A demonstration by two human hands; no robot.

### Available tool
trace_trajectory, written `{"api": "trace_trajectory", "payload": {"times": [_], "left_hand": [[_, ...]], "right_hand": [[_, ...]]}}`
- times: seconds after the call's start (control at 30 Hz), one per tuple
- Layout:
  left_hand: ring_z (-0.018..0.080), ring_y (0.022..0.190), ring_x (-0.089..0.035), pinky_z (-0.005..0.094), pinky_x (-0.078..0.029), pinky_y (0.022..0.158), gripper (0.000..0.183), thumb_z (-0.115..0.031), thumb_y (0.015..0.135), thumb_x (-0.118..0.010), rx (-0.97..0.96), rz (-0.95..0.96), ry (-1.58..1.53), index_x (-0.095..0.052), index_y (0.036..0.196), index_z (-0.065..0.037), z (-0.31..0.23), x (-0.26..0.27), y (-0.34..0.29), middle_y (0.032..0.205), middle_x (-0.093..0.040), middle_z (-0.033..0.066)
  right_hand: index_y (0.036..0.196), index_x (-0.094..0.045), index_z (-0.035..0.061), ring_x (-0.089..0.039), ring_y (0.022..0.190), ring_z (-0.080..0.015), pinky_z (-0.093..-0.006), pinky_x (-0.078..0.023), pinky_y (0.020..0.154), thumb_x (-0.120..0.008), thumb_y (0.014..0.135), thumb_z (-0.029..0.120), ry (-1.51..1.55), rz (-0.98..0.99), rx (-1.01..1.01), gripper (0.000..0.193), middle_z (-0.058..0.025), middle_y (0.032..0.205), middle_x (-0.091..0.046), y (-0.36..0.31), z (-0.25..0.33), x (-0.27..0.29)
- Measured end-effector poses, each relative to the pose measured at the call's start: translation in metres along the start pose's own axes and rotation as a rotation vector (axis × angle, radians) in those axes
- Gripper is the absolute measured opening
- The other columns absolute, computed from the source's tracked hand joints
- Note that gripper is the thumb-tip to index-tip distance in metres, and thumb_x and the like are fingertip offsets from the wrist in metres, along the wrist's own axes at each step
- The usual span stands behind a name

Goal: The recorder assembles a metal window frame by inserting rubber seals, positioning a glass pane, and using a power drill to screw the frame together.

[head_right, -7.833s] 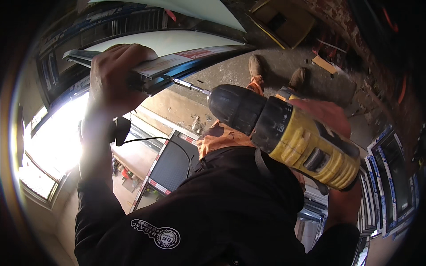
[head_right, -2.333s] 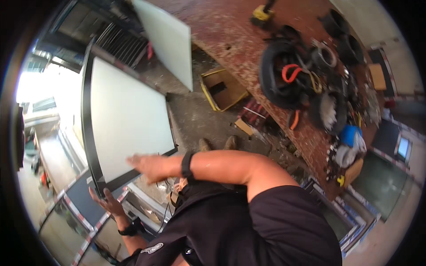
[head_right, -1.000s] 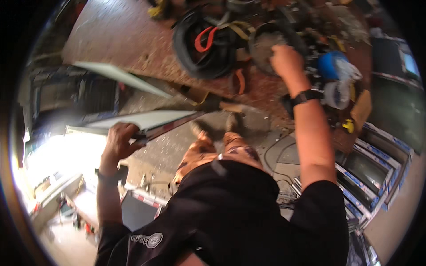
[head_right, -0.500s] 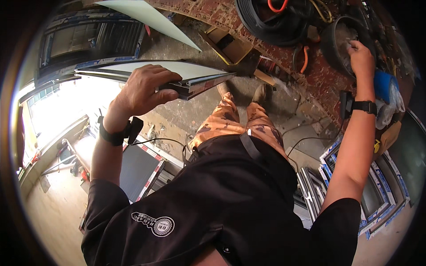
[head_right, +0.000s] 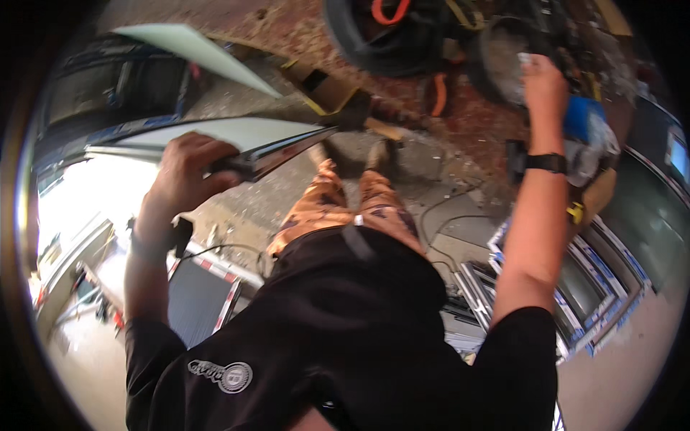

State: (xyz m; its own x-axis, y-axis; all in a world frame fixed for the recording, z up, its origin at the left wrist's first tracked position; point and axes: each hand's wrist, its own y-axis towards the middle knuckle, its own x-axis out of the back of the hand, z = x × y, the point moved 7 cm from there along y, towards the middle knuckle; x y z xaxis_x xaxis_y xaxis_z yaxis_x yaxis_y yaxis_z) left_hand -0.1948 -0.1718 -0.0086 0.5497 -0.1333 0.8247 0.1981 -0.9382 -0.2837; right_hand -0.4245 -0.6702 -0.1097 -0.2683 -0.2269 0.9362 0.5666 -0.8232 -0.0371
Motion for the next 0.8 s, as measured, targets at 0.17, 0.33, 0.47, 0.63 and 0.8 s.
{"api": "trace_trajectory", "payload": {"times": [0.17, 0.33, 0.47, 0.63, 0.8], "left_hand": [[0.0347, 0.081, -0.066, 0.0429, -0.051, 0.075, 0.04, -0.031, 0.067, -0.081, 0.005, -0.02, -0.056, -0.07, 0.096, -0.005, -0.004, 0.004, 0.001, 0.082, -0.069, 0.0139], [0.0363, 0.076, -0.064, 0.043, -0.049, 0.071, 0.042, -0.038, 0.074, -0.077, -0.03, -0.002, -0.015, -0.068, 0.098, -0.004, 0.002, 0.008, 0.002, 0.078, -0.067, 0.0146], [0.0377, 0.077, -0.064, 0.0434, -0.049, 0.072, 0.048, -0.044, 0.074, -0.077, -0.083, -0.032, -0.057, -0.068, 0.098, -0.003, -0.003, 0.01, 0.007, 0.079, -0.067, 0.015], [0.0364, 0.078, -0.065, 0.0429, -0.049, 0.073, 0.046, -0.039, 0.07, -0.08, -0.068, -0.076, -0.039, -0.069, 0.098, -0.004, -0.003, 0.01, 0.002, 0.08, -0.068, 0.0134], [0.0359, 0.078, -0.064, 0.0435, -0.048, 0.072, 0.042, -0.037, 0.07, -0.08, -0.047, -0.068, 0.004, -0.069, 0.097, -0.005, -0.001, 0.007, -0.002, 0.078, -0.067, 0.0125]], "right_hand": [[0.106, -0.073, 0.0077, -0.067, 0.076, -0.0176, -0.0312, -0.052, 0.069, -0.069, 0.087, 0.017, 0.703, 0.001, -0.017, 0.021, -0.0078, 0.085, -0.073, -0.028, 0.038, 0.004], [0.101, -0.073, 0.0063, -0.064, 0.075, -0.0154, -0.0313, -0.052, 0.068, -0.064, 0.09, 0.004, 0.493, 0.171, 0.7, 0.014, -0.005, 0.088, -0.068, -0.139, 0.212, 0.041], [0.105, -0.068, 0.0065, -0.065, 0.08, -0.0255, -0.0368, -0.054, 0.069, -0.065, 0.079, -0.001, 0.534, 0.214, 1.144, 0.027, -0.0096, 0.084, -0.065, -0.216, 0.281, 0.021], [0.097, -0.068, 0.0062, -0.065, 0.077, -0.027, -0.0361, -0.054, 0.068, -0.07, 0.071, -0.002, 0.727, 0.29, 1.134, 0.027, -0.0079, 0.086, -0.067, -0.235, 0.318, 0.008], [0.089, -0.069, 0.0069, -0.065, 0.078, -0.0264, -0.0351, -0.054, 0.068, -0.07, 0.066, -0.002, 0.791, 0.299, 1.196, 0.025, -0.0065, 0.088, -0.068, -0.243, 0.334, 0.001]]}}
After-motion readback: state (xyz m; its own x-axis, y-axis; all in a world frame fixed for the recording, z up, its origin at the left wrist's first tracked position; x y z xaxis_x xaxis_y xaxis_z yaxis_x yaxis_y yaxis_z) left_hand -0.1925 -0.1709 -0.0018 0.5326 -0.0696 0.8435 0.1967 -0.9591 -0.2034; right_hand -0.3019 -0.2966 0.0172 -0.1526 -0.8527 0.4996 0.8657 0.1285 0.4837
